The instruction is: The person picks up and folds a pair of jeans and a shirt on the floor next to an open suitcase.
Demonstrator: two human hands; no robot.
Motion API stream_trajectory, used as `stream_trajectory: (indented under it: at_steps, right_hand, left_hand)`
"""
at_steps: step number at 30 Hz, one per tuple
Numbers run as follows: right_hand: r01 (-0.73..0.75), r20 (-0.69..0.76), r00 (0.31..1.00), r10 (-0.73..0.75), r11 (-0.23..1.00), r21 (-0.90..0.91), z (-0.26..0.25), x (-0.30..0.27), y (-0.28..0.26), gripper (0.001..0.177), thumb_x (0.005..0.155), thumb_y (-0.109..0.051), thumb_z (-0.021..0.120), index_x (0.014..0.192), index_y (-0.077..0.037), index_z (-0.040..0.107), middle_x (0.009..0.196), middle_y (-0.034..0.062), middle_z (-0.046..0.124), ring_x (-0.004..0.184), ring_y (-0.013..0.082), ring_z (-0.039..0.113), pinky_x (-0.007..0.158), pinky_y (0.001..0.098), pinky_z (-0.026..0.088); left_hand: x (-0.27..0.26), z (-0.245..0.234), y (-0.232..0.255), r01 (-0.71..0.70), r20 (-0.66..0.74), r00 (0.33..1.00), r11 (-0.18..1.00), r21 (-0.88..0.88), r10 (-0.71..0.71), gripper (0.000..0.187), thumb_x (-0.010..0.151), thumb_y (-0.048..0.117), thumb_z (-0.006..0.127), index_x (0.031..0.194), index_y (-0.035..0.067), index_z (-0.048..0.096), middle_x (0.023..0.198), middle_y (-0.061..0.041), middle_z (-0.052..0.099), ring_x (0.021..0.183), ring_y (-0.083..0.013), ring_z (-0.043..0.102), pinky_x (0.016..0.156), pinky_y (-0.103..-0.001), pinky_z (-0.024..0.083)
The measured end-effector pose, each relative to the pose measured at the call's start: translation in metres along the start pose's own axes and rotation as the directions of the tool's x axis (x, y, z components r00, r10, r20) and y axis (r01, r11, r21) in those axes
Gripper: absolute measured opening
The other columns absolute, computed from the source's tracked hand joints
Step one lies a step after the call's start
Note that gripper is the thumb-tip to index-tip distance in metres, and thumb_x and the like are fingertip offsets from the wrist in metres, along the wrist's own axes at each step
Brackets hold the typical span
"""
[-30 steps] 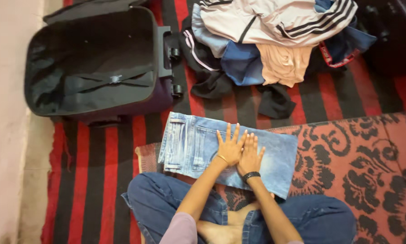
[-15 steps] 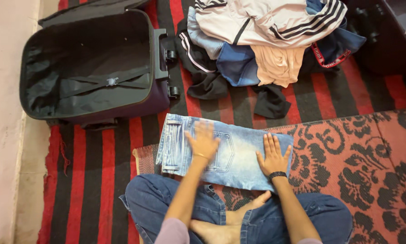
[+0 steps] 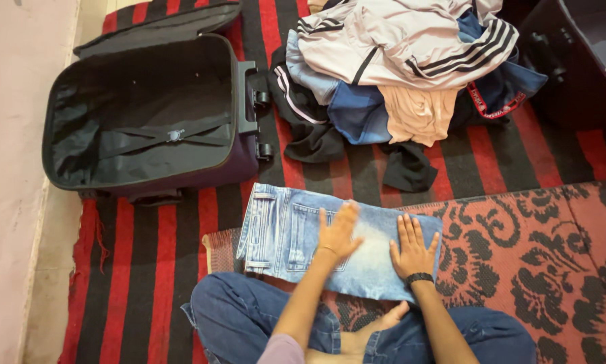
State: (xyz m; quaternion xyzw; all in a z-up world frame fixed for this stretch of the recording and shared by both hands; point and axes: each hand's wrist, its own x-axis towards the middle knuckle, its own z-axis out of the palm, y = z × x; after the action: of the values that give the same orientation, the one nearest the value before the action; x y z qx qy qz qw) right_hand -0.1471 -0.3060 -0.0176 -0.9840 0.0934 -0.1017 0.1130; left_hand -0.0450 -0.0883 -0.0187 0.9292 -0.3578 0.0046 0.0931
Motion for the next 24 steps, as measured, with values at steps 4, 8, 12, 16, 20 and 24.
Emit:
stream_trajectory:
  at_steps: [4, 8, 12, 16, 20, 24]
  right_hand:
    - [-0.009, -0.006, 1.000, 0.009, 1.000, -0.014, -0.003, 0.002, -0.003, 0.071, 0.093, -0.044, 0.046, 0.159, -0.022, 0.031, 0.167, -0.0027, 0.030, 0.154, 0.0161, 0.024, 0.122, 0.0663, -0.001]
    - [-0.011, 0.086, 0.996, 0.018, 0.996, -0.085, -0.011, 0.005, -0.002, 0.072, 0.094, -0.046, 0.049, 0.160, -0.023, 0.030, 0.168, 0.0000, 0.026, 0.154, 0.0183, 0.023, 0.120, 0.0676, 0.005]
    - [-0.280, -0.137, 0.940, 0.314, 0.935, 0.218, -0.010, -0.008, 0.021, 0.087, 0.086, -0.036, 0.069, 0.159, -0.004, 0.033, 0.167, 0.0222, 0.023, 0.154, 0.0373, 0.025, 0.122, 0.0530, 0.026]
    - [-0.600, 0.128, 0.701, 0.701, 0.483, 0.637, -0.010, 0.001, 0.067, 0.065, 0.086, -0.026, 0.078, 0.139, 0.005, 0.057, 0.134, 0.0279, 0.062, 0.116, 0.0315, 0.063, 0.103, 0.0413, 0.050]
    - [-0.601, 0.294, 0.782, 0.550, 0.542, 0.587, -0.015, 0.011, 0.076, 0.059, 0.080, -0.022, 0.089, 0.121, 0.010, 0.060, 0.104, 0.0173, 0.070, 0.091, 0.0252, 0.069, 0.083, 0.0384, 0.054]
    - [-0.657, 0.630, 0.697, 0.342, -0.047, 0.753, -0.049, 0.010, 0.056, 0.042, 0.081, -0.013, 0.076, 0.117, 0.006, 0.068, 0.102, 0.0122, 0.073, 0.087, 0.0234, 0.070, 0.077, 0.0380, 0.055]
  left_hand:
    - [0.010, -0.025, -0.025, 0.083, 0.009, 0.997, 0.993, -0.086, -0.083, 0.096, 0.089, 0.063, 0.056, 0.164, 0.015, 0.019, 0.172, 0.000, 0.015, 0.158, -0.0218, 0.011, 0.118, -0.073, 0.003]
    - [0.011, -0.039, -0.019, 0.131, 0.052, 0.991, 0.982, -0.133, -0.125, 0.100, 0.086, 0.063, 0.058, 0.164, 0.015, 0.017, 0.172, 0.001, 0.012, 0.158, -0.0321, 0.006, 0.119, -0.070, 0.004]
    - [-0.002, -0.037, -0.012, 0.194, 0.090, 0.979, 0.972, -0.135, -0.183, 0.097, 0.087, 0.061, 0.058, 0.163, 0.016, 0.017, 0.172, 0.000, 0.013, 0.158, -0.0333, 0.006, 0.118, -0.070, 0.003]
    - [-0.062, -0.025, 0.002, 0.312, 0.085, 0.950, 0.938, -0.149, -0.302, 0.092, 0.092, 0.054, 0.059, 0.162, 0.012, 0.018, 0.169, -0.019, 0.010, 0.157, -0.0367, 0.007, 0.119, -0.067, 0.005]
    - [-0.118, -0.019, 0.022, 0.359, 0.149, 0.931, 0.906, -0.224, -0.332, 0.096, 0.092, 0.049, 0.062, 0.162, 0.002, 0.016, 0.169, -0.025, 0.006, 0.157, -0.0389, 0.005, 0.122, -0.059, 0.007]
    - [-0.137, -0.034, 0.044, 0.390, 0.301, 0.896, 0.903, -0.182, -0.327, 0.095, 0.092, 0.048, 0.067, 0.158, 0.003, 0.016, 0.164, -0.031, 0.011, 0.152, -0.0451, 0.009, 0.120, -0.057, 0.011]
